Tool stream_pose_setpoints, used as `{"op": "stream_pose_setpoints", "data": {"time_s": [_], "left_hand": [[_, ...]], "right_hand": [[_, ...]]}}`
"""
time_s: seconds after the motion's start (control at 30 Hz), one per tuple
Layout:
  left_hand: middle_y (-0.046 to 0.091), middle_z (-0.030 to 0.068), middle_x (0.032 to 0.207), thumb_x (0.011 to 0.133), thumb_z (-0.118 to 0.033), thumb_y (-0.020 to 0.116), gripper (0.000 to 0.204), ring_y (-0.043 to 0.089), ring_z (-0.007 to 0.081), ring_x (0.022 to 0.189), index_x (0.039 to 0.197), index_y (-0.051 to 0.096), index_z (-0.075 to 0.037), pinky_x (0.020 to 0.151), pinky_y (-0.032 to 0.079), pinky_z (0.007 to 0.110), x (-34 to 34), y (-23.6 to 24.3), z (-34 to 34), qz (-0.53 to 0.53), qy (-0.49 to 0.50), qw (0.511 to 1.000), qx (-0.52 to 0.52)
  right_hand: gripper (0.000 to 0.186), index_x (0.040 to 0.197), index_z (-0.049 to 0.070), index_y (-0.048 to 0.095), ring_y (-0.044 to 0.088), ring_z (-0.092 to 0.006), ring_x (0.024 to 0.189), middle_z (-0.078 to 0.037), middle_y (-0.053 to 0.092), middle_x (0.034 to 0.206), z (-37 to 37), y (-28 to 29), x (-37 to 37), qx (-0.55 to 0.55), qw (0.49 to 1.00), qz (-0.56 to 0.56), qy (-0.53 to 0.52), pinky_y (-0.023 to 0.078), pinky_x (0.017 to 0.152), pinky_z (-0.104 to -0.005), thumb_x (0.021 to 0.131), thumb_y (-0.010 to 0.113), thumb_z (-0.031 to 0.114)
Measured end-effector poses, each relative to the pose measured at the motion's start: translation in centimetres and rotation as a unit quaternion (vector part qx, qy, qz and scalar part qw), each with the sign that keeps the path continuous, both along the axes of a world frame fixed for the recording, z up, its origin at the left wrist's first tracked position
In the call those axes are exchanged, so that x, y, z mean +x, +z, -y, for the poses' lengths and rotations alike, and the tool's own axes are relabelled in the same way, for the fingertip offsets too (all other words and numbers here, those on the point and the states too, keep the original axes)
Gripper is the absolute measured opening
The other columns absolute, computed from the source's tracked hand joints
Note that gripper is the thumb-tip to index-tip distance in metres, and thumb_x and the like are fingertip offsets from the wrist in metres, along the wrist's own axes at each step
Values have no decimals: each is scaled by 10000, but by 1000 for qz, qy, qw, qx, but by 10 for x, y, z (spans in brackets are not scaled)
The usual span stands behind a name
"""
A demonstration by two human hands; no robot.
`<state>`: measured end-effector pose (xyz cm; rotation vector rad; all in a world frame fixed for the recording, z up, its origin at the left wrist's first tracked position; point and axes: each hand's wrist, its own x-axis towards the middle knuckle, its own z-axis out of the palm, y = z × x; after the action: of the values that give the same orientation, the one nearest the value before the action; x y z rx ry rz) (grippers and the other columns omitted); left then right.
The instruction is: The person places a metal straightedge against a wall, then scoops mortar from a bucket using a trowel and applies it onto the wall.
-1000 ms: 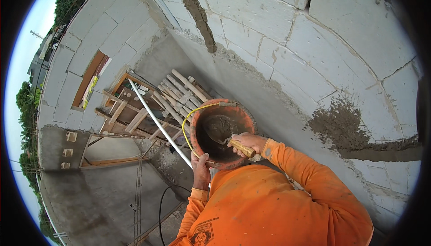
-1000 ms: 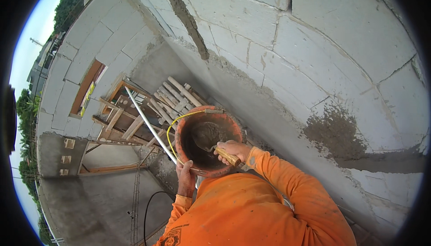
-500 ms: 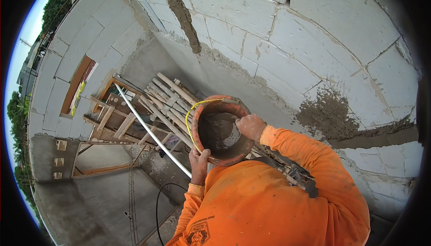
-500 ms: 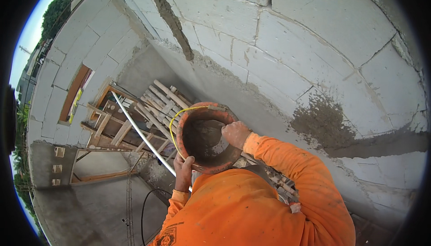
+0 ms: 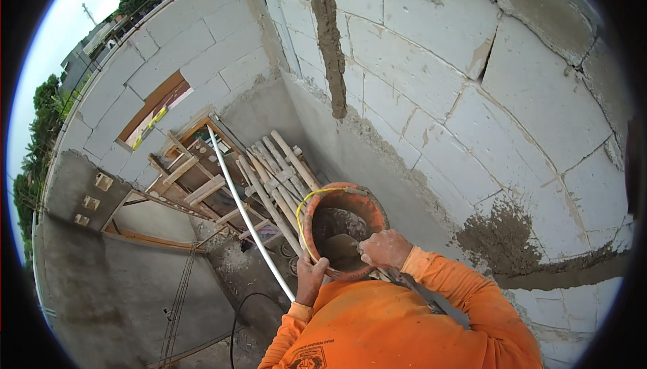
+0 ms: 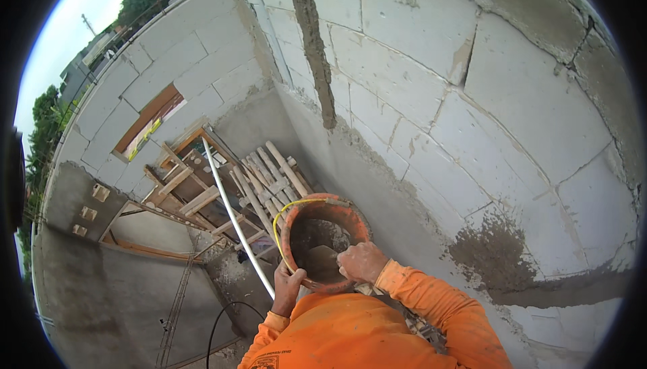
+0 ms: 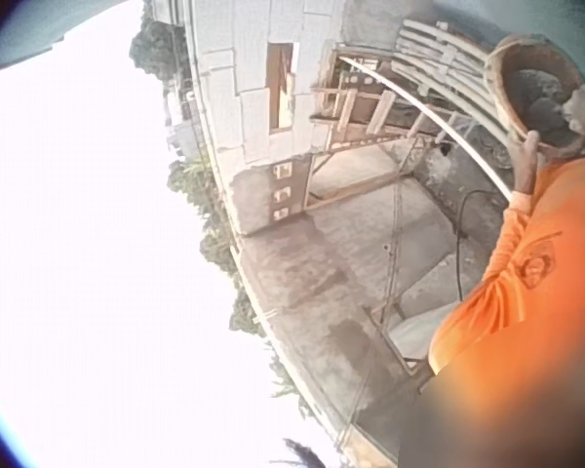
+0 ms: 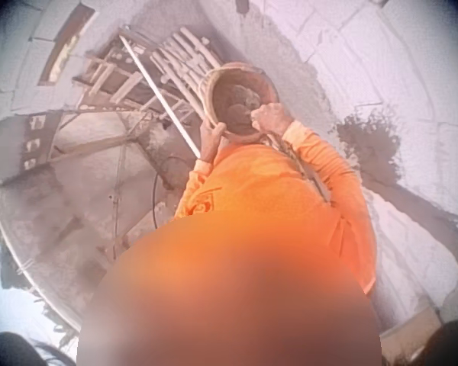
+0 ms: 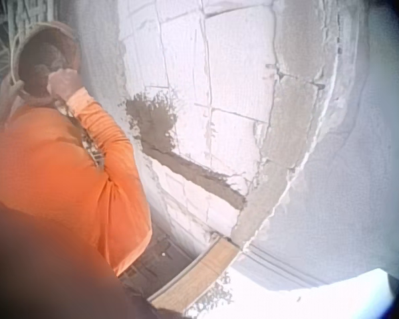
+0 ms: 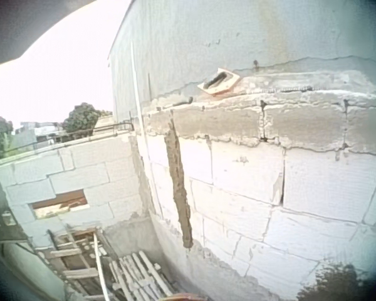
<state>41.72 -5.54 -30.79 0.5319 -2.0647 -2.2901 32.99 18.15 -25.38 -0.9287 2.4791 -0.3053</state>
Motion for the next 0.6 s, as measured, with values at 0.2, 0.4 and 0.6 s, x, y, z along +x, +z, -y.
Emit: {"op": "stream_pose_setpoints", "data": {"time_s": [0.2,0.4,0.6], "left_hand": [[586,-22,718,897,-119,675,116,547,77,651,888,653,-6,584,458,273,0,11,1,55,25,996,-60],[672,32,773,916,-192,690,261,603,112,690,997,700,56,640,510,316,2,2,3,24,-25,994,-102],[684,127,761,887,-253,706,343,642,178,692,1014,693,65,676,535,363,-9,-9,6,16,-67,978,-196]], "right_hand": [[271,970,84,785,756,-379,925,-183,772,933,19,-4,-29,149,988,7,48,590,850,-501,917,638,306],[193,922,51,780,768,-348,885,-174,775,909,13,0,-62,138,985,-98,10,604,791,-470,895,652,193],[194,895,43,740,765,-351,856,-169,767,868,19,-19,-60,63,977,-204,7,600,740,-494,909,660,220]]}}
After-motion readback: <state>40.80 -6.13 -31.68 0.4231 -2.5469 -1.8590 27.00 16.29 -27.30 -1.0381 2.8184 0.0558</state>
